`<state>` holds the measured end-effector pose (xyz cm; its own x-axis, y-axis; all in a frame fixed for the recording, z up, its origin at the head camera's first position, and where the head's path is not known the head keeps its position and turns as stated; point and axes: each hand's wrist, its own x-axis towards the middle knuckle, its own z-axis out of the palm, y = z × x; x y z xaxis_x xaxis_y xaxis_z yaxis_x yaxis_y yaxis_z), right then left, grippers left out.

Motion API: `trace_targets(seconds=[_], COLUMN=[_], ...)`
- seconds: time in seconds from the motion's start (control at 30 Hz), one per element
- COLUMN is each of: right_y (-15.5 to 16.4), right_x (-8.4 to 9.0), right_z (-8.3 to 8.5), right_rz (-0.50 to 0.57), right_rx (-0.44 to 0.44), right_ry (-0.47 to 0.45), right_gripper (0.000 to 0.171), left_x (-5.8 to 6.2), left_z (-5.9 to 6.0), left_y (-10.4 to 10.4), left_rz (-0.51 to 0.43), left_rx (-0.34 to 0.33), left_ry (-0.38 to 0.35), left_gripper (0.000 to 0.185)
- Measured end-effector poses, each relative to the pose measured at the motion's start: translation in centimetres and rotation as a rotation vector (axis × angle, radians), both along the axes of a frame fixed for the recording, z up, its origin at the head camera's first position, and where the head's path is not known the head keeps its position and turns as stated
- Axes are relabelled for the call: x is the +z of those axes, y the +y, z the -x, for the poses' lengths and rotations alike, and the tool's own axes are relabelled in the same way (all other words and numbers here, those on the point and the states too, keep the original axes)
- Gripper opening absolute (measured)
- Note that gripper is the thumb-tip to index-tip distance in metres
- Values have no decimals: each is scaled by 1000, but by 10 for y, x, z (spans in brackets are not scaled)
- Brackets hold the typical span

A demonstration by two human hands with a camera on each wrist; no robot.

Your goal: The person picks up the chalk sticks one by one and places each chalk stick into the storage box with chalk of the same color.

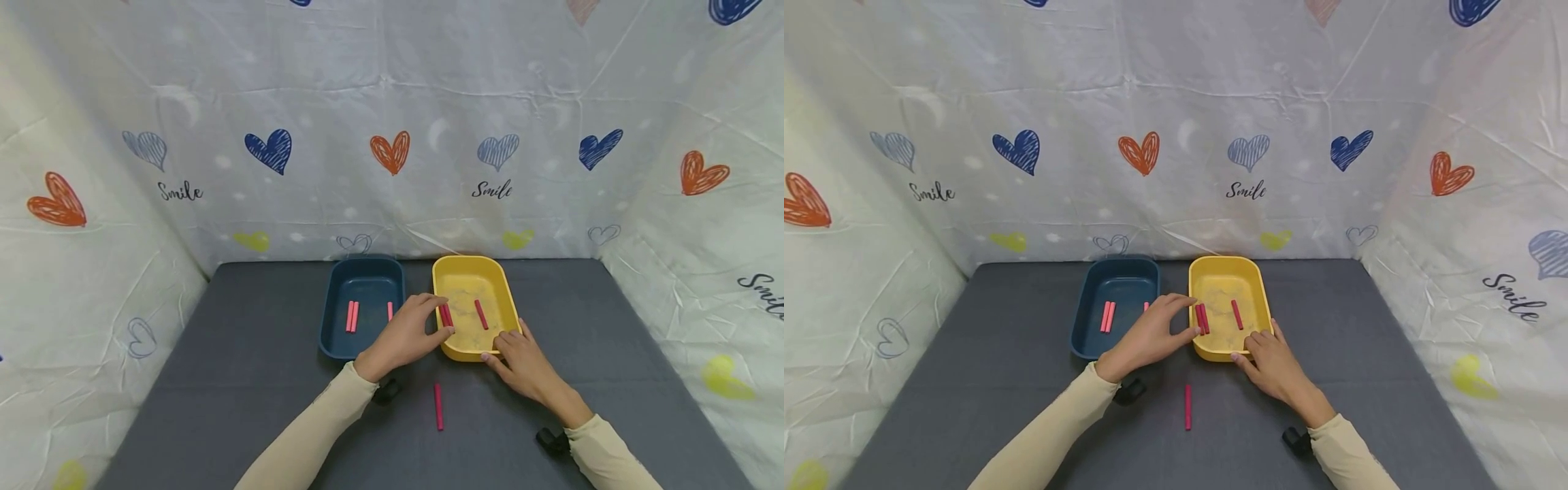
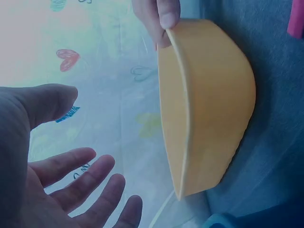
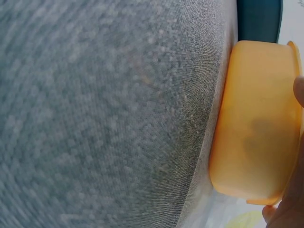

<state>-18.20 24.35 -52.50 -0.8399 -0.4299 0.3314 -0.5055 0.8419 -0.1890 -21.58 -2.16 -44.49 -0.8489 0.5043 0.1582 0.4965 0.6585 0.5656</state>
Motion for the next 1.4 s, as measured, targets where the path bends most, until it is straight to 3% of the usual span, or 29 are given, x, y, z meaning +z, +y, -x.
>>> trace_targets(seconds=[0.63, 0.9, 1.4], right_y=[-1, 0, -1], right_x=[0, 1, 0], right_z=[0, 0, -1], right_rz=[-12, 8, 7], right_rx=[-2, 0, -10], right_ry=[-9, -19, -31], right_gripper=[26, 24, 27], left_x=[-2, -14, -33], left_z=[-40, -56, -79], left_y=[-24, -29, -31], left_rz=[-48, -60, 33], left_rx=[27, 23, -10], left_ry=[-7, -43, -97], left_gripper=[57, 56, 61])
